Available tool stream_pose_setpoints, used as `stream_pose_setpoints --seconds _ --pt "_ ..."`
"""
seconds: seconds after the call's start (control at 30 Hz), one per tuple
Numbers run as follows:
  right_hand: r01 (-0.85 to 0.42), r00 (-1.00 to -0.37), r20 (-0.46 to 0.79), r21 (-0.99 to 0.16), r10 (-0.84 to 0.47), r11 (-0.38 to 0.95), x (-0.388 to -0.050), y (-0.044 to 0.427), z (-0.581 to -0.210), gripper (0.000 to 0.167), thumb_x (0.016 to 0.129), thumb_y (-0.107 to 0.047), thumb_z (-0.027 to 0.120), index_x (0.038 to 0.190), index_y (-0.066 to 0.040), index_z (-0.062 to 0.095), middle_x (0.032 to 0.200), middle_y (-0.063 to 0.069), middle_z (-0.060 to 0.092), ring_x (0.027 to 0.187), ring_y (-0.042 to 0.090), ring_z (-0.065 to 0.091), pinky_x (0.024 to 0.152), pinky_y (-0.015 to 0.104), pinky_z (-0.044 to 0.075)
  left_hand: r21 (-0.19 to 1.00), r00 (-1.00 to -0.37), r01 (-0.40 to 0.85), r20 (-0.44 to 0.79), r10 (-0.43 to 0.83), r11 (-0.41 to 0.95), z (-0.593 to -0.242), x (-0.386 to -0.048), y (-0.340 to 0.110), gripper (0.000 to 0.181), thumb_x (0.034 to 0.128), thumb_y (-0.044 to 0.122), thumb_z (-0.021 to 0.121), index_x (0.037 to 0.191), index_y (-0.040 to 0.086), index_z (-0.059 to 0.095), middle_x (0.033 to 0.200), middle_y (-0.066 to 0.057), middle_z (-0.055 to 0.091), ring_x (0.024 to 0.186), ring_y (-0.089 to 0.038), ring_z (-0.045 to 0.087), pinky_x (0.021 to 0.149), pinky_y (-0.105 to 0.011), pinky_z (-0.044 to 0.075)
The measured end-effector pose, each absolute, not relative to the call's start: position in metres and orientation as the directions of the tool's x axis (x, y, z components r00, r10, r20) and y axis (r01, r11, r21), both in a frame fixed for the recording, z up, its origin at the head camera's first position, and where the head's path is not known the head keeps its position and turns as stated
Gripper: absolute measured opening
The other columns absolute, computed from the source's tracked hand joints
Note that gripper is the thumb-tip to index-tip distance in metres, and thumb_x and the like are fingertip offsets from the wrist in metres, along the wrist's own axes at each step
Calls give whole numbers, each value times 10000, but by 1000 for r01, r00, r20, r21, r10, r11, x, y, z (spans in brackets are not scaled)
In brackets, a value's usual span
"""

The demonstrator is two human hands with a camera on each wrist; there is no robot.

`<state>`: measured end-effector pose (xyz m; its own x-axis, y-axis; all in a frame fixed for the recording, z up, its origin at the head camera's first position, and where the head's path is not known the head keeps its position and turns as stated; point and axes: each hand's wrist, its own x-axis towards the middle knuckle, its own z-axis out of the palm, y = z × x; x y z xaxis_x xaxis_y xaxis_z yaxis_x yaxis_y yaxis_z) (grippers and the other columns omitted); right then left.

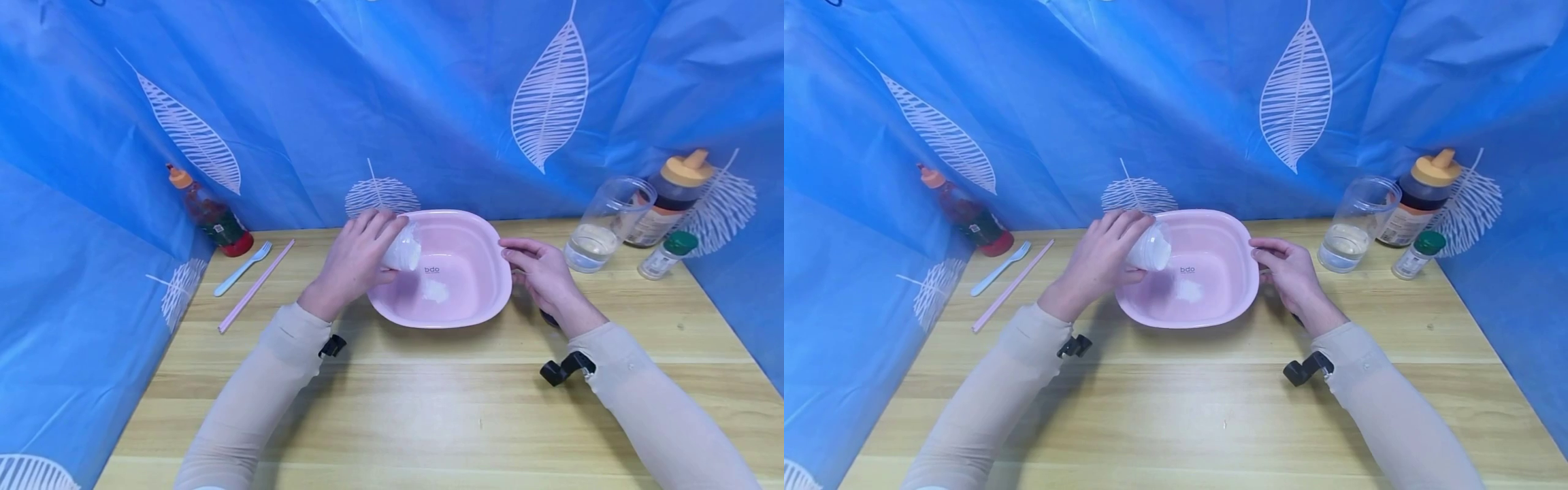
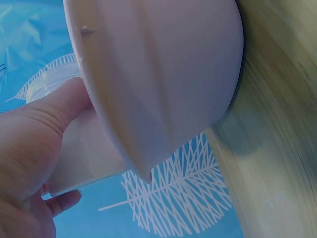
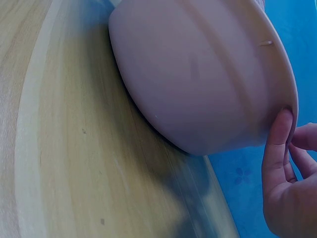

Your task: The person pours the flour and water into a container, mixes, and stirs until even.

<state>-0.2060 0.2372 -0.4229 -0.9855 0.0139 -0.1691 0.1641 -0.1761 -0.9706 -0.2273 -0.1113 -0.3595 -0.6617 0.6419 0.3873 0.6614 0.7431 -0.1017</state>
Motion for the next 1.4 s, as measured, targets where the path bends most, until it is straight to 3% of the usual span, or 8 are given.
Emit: stream_pose_setpoints --seconds 0.3,0.73,1.4 --pt "160 -986 -164 -972 14 -172 -206 237 -423 232 1025 -94 739 1257 -77 738 1029 -86 807 865 72 742 703 208 624 -100 -653 669 394 647 736 -359 -226 -109 984 757 410 995 1566 145 501 1518 -126 575 1398 -360 513 1042 -498 541" --pt "167 -985 -173 -969 15 -181 -206 237 -423 254 1021 -98 747 1273 -69 734 1034 -82 806 870 74 740 708 211 625 -159 -590 693 434 681 703 -363 -227 -107 966 732 425 1013 1519 153 522 1506 -138 582 1399 -376 520 1050 -512 545" --pt "169 -985 -175 -966 11 -198 -206 238 -424 252 1022 -92 744 1273 -70 732 1028 -72 804 857 77 739 704 210 626 -149 -577 708 443 686 691 -363 -226 -106 911 757 375 1005 1508 174 531 1511 -135 581 1422 -375 504 1085 -518 526"
